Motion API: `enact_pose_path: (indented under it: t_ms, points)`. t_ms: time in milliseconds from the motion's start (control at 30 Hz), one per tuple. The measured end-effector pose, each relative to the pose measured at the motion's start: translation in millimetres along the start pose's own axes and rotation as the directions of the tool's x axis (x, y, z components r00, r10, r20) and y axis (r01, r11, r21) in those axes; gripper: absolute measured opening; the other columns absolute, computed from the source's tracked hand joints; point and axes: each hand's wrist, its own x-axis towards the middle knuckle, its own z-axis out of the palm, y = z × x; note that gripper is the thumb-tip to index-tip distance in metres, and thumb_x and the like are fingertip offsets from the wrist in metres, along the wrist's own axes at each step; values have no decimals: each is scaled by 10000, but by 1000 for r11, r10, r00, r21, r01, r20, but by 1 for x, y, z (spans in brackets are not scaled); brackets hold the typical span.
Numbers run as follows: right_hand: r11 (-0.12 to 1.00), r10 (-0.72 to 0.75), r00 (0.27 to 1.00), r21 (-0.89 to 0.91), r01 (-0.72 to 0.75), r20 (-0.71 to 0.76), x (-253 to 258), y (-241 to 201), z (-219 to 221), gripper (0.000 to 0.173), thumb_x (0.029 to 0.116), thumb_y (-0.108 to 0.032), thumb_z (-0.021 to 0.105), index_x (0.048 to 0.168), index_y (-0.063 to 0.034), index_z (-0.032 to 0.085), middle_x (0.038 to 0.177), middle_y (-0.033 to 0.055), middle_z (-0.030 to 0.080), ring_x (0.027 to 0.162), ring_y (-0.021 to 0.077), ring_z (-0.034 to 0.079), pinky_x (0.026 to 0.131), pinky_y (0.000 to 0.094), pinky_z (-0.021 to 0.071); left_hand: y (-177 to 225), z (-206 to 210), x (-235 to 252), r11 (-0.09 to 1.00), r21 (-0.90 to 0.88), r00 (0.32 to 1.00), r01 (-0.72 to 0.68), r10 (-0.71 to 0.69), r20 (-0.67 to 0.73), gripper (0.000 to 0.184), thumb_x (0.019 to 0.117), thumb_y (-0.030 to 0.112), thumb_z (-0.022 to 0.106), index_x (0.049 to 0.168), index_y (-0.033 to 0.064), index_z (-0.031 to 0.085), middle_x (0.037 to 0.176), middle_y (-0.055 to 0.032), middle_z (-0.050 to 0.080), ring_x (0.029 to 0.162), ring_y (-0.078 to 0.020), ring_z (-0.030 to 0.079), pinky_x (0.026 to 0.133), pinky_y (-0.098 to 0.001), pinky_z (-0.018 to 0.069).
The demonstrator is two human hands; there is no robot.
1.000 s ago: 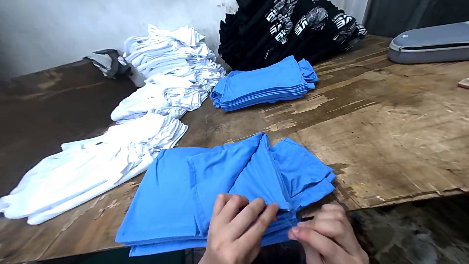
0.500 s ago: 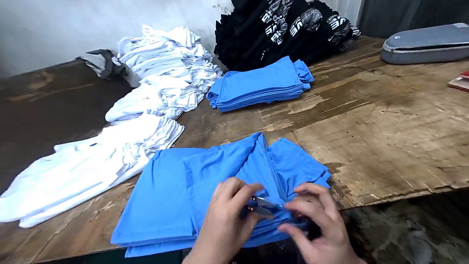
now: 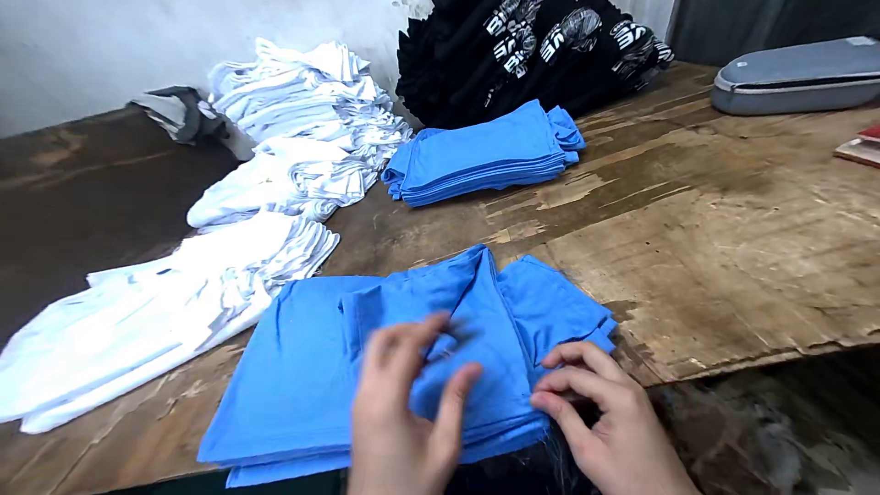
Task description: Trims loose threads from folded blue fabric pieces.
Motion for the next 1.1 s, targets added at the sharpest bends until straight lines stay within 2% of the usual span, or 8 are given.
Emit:
enact_pose_path:
  t_ms: [100,467,567,667,767,867,967,1100]
  points:
    - [999,-8,999,37,10,-51,0,5,5,183,959,-327,690,876,-177,755,1096,-14,683,992,51,646,799,206,567,6,12,-9,995,19,983,-98,94,158,217,960,350,684,1100,228,796,1031,32,696,874,-45,631,733,-230,530]
    - [982,-189,969,-26,188,-159,8,11,15,284,1054,-373,554,926,-165,699,1083,3,669,1059,91,623,901,253,534,17,27,12,964,91,922,-252,210,326,142,924,299,644,942,299,786,907,119,686,839,-58,655,747,-316,545]
    - [973,-230,973,-48,228,-37,7,13,-4,331,1071,-397,478,906,-188,674,1037,-32,692,1027,100,640,924,355,518,11,22,5,983,57,927,-174,145,345,172,926,353,671,1053,267,748,984,82,678,882,-87,649,780,-365,540]
    - [973,-228,971,-13,230,74,3,13,-18,285,997,-433,610,876,-185,679,978,-36,723,984,107,663,918,396,502,1,22,-8,999,-28,916,-45,53,397,240,841,289,749,1061,193,729,934,24,643,837,-100,644,741,-338,573]
    - [975,-222,975,30,222,-23,-1,1,0,422,869,-476,800,1088,-137,677,1100,55,660,1035,108,650,868,286,587,-9,25,-12,978,-208,930,25,54,363,164,831,94,650,928,166,761,900,53,643,798,6,627,672,-151,550]
    - [939,-210,959,235,252,-192,1,-3,38,216,876,-212,817,1038,-95,733,1066,59,689,1013,84,678,856,213,604,-9,24,-7,959,-280,938,35,65,340,173,918,72,601,959,142,755,995,48,715,892,-22,669,761,-182,576]
    - [799,20,981,593,101,-194,14,-6,53,138,945,40,638,1056,26,718,977,73,761,883,109,730,786,252,626,-7,25,0,960,-253,954,119,-40,297,158,1007,164,558,961,146,709,823,91,666,725,19,611,636,-145,509]
    - [918,-120,990,371,141,-78,12,2,43,435,915,-334,785,1229,-50,686,1068,35,681,873,52,641,758,218,565,-10,29,6,913,-301,932,276,-178,315,162,1028,183,555,1048,141,710,835,62,691,711,-22,630,624,-171,518]
